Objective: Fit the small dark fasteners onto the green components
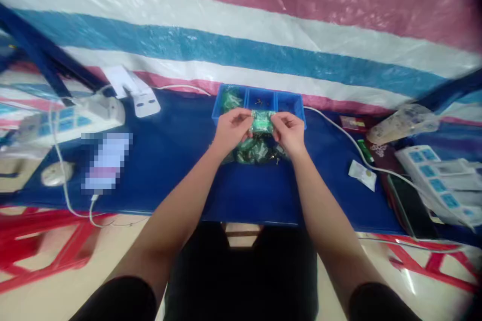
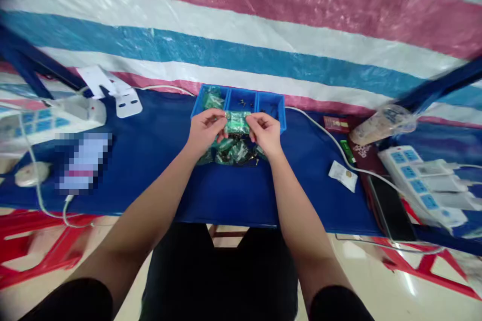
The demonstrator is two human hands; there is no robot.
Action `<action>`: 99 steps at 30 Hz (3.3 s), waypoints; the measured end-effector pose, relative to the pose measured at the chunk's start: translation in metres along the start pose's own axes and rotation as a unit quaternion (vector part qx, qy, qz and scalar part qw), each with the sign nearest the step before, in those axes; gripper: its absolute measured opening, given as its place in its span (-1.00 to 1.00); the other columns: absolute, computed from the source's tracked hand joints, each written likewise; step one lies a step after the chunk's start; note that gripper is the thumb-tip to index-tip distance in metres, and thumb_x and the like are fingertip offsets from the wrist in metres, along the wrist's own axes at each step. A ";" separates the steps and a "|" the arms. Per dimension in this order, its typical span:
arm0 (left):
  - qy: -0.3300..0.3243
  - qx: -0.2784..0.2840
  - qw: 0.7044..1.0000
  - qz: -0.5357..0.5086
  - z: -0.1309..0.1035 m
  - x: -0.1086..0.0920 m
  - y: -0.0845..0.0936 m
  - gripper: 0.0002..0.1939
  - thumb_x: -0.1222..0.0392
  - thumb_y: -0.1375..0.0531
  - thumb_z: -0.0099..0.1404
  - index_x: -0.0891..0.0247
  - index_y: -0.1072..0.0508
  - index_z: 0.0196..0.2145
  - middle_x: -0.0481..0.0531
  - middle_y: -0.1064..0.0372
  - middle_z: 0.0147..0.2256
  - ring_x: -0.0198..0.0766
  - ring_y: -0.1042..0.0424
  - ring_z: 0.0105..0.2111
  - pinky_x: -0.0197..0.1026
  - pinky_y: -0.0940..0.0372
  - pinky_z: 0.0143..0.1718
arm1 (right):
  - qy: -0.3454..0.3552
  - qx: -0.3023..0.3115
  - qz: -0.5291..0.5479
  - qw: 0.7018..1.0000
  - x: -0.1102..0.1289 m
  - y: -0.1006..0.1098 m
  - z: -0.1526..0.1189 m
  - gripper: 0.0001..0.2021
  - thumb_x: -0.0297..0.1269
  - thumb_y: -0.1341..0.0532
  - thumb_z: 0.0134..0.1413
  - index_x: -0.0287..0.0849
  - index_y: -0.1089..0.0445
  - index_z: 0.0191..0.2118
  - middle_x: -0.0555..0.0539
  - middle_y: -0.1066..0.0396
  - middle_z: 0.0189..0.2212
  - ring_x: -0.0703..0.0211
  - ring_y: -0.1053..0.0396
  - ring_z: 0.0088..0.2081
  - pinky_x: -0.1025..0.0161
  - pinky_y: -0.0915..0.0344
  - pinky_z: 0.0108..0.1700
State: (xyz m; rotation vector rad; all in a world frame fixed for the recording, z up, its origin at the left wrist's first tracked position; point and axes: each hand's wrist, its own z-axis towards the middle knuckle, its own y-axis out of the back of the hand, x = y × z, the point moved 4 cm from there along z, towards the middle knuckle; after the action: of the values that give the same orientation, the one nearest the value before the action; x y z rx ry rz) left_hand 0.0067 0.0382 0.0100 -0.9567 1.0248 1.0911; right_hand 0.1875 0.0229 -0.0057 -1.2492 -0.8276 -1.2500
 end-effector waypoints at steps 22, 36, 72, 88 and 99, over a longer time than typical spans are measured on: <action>-0.011 0.016 1.000 0.000 0.001 0.012 0.002 -0.84 0.13 -0.34 0.26 0.22 -0.55 -0.23 -0.07 -0.40 -0.53 -0.38 -0.40 -0.66 -0.36 -0.25 -0.71 | -0.016 0.020 -0.015 1.000 -0.003 0.006 -0.001 -0.69 0.03 -0.39 0.07 -0.09 -0.42 -0.37 0.18 -0.22 -0.77 0.40 -0.05 -0.78 0.37 0.07 -0.75; -0.024 -0.009 0.999 0.030 0.000 0.006 0.001 -0.90 0.24 -0.32 0.23 0.25 -0.54 -0.27 -0.08 -0.42 -0.50 -0.44 -0.36 -0.63 -0.37 -0.26 -0.63 | -0.025 0.007 -0.012 1.000 -0.002 0.007 -0.001 -0.66 0.07 -0.42 0.00 -0.08 -0.42 -0.37 0.19 -0.18 -0.74 0.40 -0.07 -0.77 0.36 0.05 -0.75; -0.094 -0.024 0.990 0.099 -0.010 -0.005 -0.002 -0.80 0.04 -0.28 0.34 0.24 -0.57 -0.25 0.00 -0.53 -0.38 -0.31 -0.53 -0.44 -0.28 -0.44 -0.41 | 0.025 0.022 -0.042 0.999 0.009 0.001 -0.004 -0.76 -0.03 -0.44 -0.01 -0.06 -0.55 -0.32 0.07 -0.46 -0.57 0.31 -0.36 -0.63 0.34 -0.11 -0.65; -0.102 -0.034 0.991 0.076 -0.007 0.001 0.000 -0.78 0.18 -0.30 0.30 0.19 -0.54 -0.09 -0.03 -0.46 -0.28 -0.36 -0.53 -0.45 -0.29 -0.50 -0.38 | -0.013 0.036 -0.030 0.999 0.007 -0.001 -0.003 -0.47 -0.11 -0.49 -0.10 -0.02 -0.43 0.03 0.11 -0.46 -0.52 0.29 -0.36 -0.59 0.32 -0.20 -0.61; -0.064 -0.033 0.991 0.110 -0.004 0.009 0.005 -0.68 0.14 -0.31 0.31 0.21 -0.48 0.01 0.01 -0.56 -0.28 -0.25 -0.61 -0.40 -0.35 -0.46 -0.47 | -0.021 0.020 -0.021 0.999 0.004 -0.002 -0.002 -0.57 -0.09 -0.48 -0.11 -0.08 -0.48 -0.09 0.12 -0.47 -0.55 0.33 -0.36 -0.62 0.35 -0.13 -0.64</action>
State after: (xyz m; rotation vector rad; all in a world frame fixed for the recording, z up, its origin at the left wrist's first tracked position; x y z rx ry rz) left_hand 0.0025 0.0369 0.0001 -0.8276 1.0094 1.3584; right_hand 0.1864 0.0203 -0.0021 -1.2341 -0.9095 -1.2384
